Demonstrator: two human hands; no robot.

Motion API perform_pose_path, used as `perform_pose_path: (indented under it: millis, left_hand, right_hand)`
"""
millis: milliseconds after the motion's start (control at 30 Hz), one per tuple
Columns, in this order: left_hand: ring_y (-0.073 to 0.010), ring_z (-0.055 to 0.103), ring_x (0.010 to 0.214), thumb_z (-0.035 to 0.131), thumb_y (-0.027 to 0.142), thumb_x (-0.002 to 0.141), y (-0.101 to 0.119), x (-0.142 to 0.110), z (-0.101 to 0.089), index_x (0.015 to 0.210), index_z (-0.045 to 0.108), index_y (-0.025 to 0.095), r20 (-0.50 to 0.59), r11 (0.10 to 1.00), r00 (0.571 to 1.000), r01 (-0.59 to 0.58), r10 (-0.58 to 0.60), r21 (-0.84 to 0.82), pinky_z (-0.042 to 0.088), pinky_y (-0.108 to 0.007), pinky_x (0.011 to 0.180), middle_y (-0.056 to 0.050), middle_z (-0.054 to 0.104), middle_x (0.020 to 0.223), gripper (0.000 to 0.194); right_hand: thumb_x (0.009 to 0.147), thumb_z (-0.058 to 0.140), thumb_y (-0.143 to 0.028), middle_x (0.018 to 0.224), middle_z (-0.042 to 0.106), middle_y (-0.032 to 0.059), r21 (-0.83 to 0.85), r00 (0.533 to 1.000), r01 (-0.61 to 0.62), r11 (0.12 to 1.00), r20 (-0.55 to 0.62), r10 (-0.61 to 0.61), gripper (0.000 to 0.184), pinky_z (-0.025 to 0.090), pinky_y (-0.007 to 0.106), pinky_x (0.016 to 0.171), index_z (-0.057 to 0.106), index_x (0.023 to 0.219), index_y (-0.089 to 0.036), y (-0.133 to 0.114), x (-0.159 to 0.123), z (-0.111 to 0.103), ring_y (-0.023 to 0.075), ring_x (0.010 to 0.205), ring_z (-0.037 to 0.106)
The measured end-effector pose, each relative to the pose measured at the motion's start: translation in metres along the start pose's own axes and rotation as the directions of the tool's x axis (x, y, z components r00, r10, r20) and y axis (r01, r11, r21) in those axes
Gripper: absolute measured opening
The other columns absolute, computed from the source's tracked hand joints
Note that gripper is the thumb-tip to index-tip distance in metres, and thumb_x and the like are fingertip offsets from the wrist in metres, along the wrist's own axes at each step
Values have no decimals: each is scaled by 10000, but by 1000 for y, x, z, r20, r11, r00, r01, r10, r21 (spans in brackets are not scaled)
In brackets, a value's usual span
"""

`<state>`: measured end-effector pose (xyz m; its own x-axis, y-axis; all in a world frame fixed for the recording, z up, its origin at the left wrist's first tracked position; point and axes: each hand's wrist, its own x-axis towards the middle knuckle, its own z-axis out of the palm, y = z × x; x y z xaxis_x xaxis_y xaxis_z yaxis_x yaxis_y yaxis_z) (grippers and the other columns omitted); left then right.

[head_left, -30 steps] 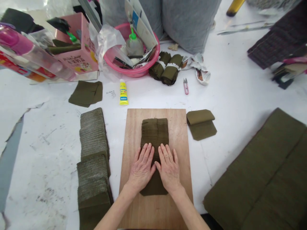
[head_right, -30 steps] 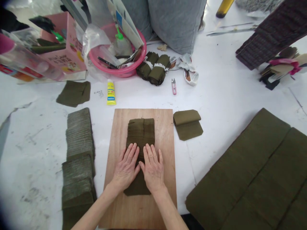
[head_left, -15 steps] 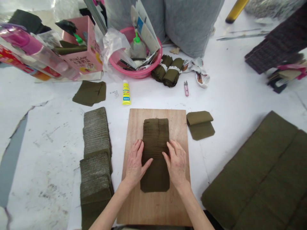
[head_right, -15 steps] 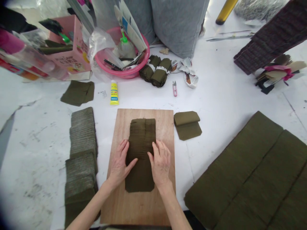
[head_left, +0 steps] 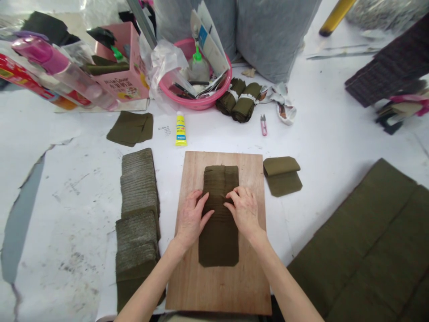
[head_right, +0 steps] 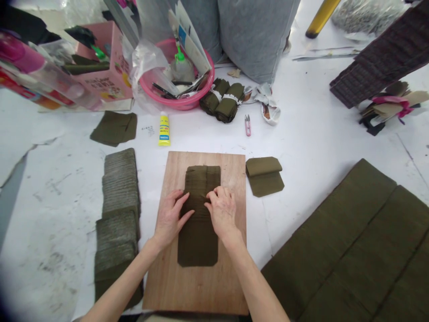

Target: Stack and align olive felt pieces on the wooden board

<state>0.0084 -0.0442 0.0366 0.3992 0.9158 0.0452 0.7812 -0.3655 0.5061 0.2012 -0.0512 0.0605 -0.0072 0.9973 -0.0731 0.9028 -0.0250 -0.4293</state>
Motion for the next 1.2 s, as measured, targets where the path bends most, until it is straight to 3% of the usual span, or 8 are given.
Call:
perform_pose_path:
  millis: [233,367,433,533,667,767,1000,1200]
  left_hand:
    - [-306,360,1307,594,228,845,5,6,-4,1320,440,197,6,997,998,-58,58,49,385,-514,1047,-151,435,1334,500]
    - [-301,388,1269,612,198,827,11,16,-13,1207,533,196,87,989,990,-117,109,94,403,-482,1013,-123,504,1249,388]
    - [-278,487,1129,636,211,813,13,21,-18,1023,604,192,172,984,978,-137,116,116,442,-435,927,-91,578,1070,213]
    - [-225,553,893,643,249,814,13,28,-23,848,602,190,289,986,953,-128,92,109,452,-359,784,-45,598,863,80]
    - [-192,582,799,637,320,819,9,29,-24,876,605,187,320,999,947,29,-34,19,440,-301,730,-36,636,852,148]
    - [-178,595,709,612,384,821,7,24,-24,918,626,190,334,974,922,222,-195,-44,432,-277,662,-34,666,816,217]
    - [-200,627,662,591,466,792,5,-7,-22,937,667,164,422,844,829,488,-368,-222,457,-270,612,-43,685,711,343]
    - [-231,658,750,614,454,779,6,-28,-9,897,677,146,431,710,807,573,-403,-410,501,-301,673,-79,716,803,336]
  right_hand:
    - [806,666,-175,939,599,38,18,996,92,996,-10,-92,74,359,359,828,598,815,-203,1,-2,2,211,946,502]
    - [834,587,-116,1005,629,42,167,983,182,969,-51,-176,82,368,360,884,588,841,-198,5,-17,10,201,1002,526]
    - [855,547,-129,967,638,40,312,991,135,940,-47,-127,79,404,338,853,581,858,-200,6,-26,14,185,954,557]
    - [869,540,-223,923,646,32,583,993,-93,807,-9,121,131,466,298,780,555,999,-207,5,-37,18,163,859,606]
    - [819,605,-340,902,674,38,734,905,-356,578,118,408,378,506,291,706,489,1150,-198,1,-48,17,172,774,645]
    - [813,602,-358,805,679,30,702,866,-446,556,181,466,293,498,288,657,525,1041,-190,-2,-57,16,176,691,640]
    - [815,575,-363,793,675,39,653,868,-442,615,138,477,181,463,275,647,582,877,-193,-11,-69,24,179,693,622]
    - [795,597,-418,783,667,31,770,822,-443,460,143,551,238,461,260,660,577,805,-181,-14,-69,32,168,711,605]
